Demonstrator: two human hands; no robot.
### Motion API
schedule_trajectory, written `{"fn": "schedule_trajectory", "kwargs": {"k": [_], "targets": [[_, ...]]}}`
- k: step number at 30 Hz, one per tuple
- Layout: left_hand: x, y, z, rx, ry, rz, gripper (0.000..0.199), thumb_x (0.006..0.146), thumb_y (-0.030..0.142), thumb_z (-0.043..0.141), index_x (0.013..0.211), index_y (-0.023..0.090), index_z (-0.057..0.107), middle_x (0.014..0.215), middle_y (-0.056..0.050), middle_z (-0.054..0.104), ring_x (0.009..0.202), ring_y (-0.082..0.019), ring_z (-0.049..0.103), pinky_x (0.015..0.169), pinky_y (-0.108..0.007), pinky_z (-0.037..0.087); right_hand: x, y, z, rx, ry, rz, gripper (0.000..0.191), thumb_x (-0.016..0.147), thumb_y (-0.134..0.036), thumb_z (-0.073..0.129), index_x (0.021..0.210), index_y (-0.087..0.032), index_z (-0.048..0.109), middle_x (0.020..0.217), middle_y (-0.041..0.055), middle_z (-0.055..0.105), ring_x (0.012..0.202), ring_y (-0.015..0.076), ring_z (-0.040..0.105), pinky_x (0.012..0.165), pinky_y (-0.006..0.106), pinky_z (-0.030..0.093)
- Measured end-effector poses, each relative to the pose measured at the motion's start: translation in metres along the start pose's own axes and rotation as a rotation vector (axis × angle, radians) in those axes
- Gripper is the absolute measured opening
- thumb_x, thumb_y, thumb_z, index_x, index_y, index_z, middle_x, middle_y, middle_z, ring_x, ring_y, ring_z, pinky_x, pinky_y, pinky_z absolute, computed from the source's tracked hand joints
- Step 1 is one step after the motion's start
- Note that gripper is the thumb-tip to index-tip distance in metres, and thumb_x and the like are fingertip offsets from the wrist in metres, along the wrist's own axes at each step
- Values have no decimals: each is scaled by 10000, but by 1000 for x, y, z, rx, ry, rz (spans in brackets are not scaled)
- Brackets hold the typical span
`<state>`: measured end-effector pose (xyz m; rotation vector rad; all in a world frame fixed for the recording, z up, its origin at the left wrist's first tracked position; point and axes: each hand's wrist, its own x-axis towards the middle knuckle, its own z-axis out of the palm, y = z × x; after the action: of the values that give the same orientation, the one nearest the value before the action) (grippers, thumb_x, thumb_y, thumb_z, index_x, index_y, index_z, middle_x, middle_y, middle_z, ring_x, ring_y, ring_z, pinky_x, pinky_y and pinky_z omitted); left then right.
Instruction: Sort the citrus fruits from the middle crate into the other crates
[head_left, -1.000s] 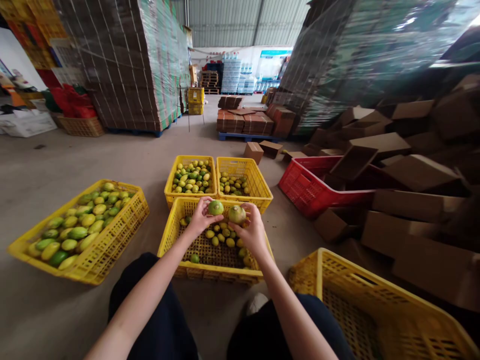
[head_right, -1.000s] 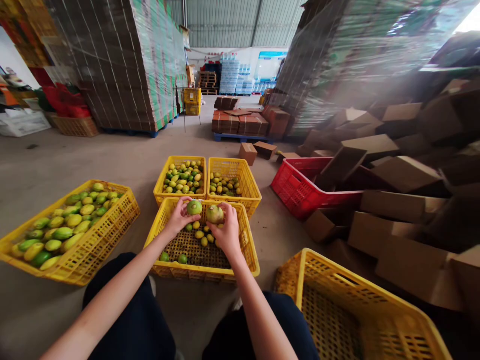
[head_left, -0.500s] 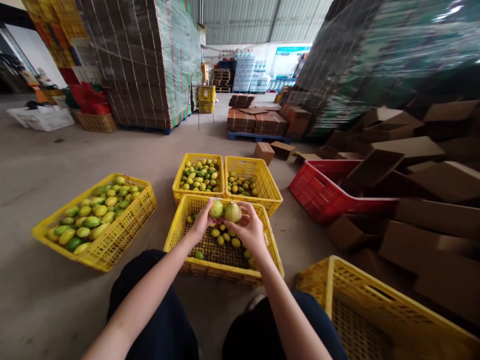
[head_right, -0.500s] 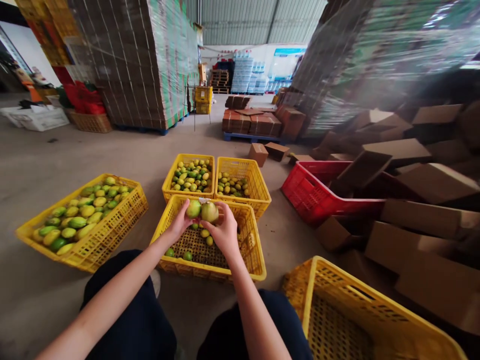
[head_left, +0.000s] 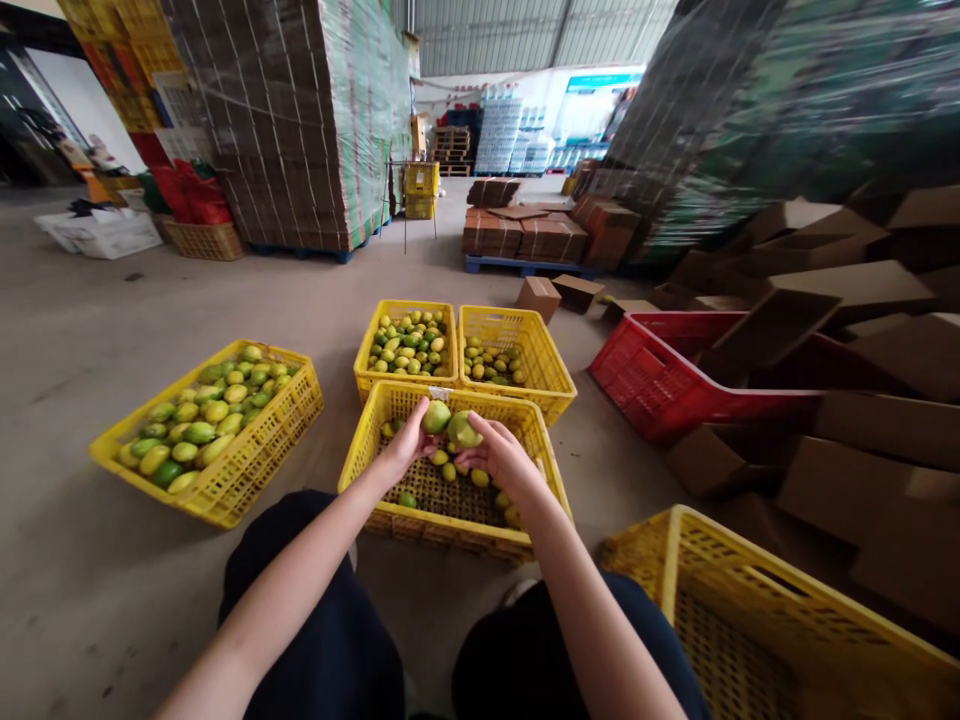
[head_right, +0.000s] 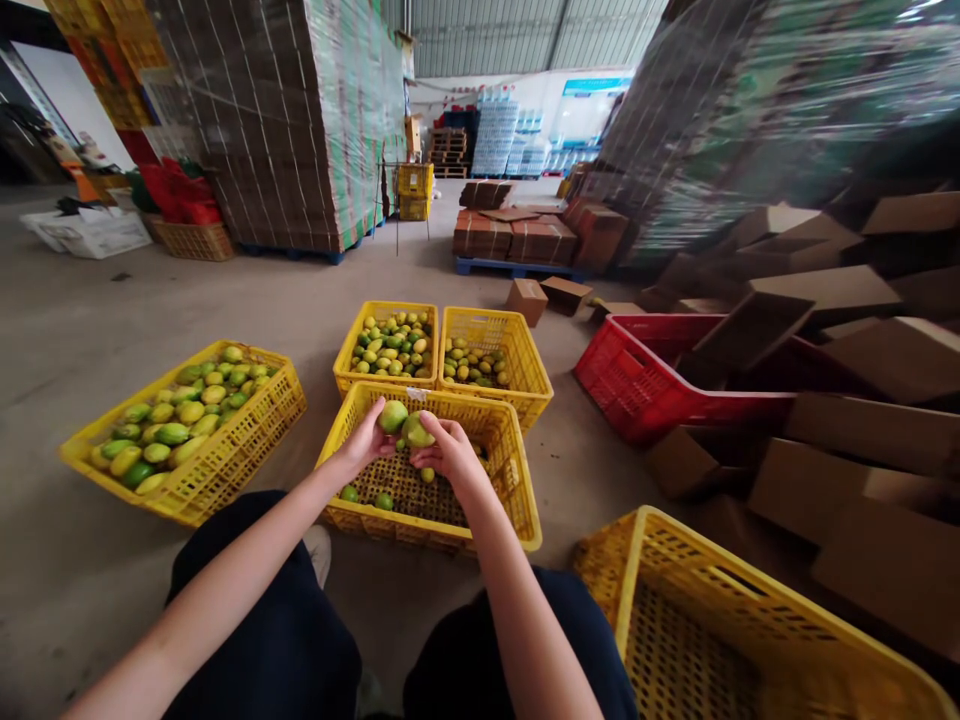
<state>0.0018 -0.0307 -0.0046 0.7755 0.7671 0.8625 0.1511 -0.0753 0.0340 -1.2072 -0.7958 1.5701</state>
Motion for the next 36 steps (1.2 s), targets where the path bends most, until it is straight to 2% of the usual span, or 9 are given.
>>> {"fn": "schedule_trajectory", "kwargs": {"k": [4,6,8,12,16,20,26,30,36], "targets": [[-3,3,5,120,99,68,531,773,678,499,733,156,582,554,3,533,438,-70,435,430,-182,352,3,0,-5,-17,71,-49,348,683,-391,762,818,-235,482,670,14,682,503,136,629,497,254,558],[-6,6,8,187,161,198,451,747,613,599,843,172,609,679,-10,600,528,-99,521,505,-213,435,4,1,-7,-106,157,-175,421,600,-362,812,825,-250,475,732,16,689,575,161,649,540,287,570],[-7,9,9,264,157,372,417,683,487,730,965,207,604,837,-18,639,679,-135,597,615,-245,490,5,2,-9,-268,264,-362,489,536,-347,830,861,-253,477,804,19,687,661,190,666,593,319,574],[-5,10,9,419,106,599,523,579,280,832,1026,223,566,1061,-46,622,916,-171,606,786,-282,495,5,3,-10,-555,411,-664,500,565,-334,769,969,-226,494,924,49,662,755,215,667,674,364,567],[-2,9,11,443,144,660,520,578,244,827,1015,216,546,1085,-56,606,943,-169,592,798,-287,490,6,4,-8,-609,437,-745,470,603,-306,726,1003,-218,495,927,60,656,826,231,656,727,387,556],[-2,14,13,359,80,613,533,546,212,843,986,206,542,1013,-40,639,918,-167,611,814,-297,485,10,0,-11,-455,422,-730,512,554,-281,763,972,-232,471,992,66,651,888,235,650,761,385,545],[0,24,10,123,46,426,494,517,192,858,969,178,660,970,-38,692,899,-166,633,917,-335,447,6,-15,-24,-83,112,-476,524,473,-260,848,883,-237,522,906,10,696,814,193,668,766,343,533],[-2,25,8,-50,20,269,456,558,200,845,987,170,695,966,-41,705,914,-169,642,920,-320,458,1,-21,-30,-29,39,-397,455,508,-227,842,907,-229,624,936,-1,697,787,156,658,760,298,519],[-3,27,10,-199,-7,295,319,665,179,781,963,174,667,958,-29,706,849,-130,663,881,-290,500,1,-22,-33,124,-16,-289,395,539,-245,820,913,-223,694,833,-9,701,723,131,660,708,264,550]]}}
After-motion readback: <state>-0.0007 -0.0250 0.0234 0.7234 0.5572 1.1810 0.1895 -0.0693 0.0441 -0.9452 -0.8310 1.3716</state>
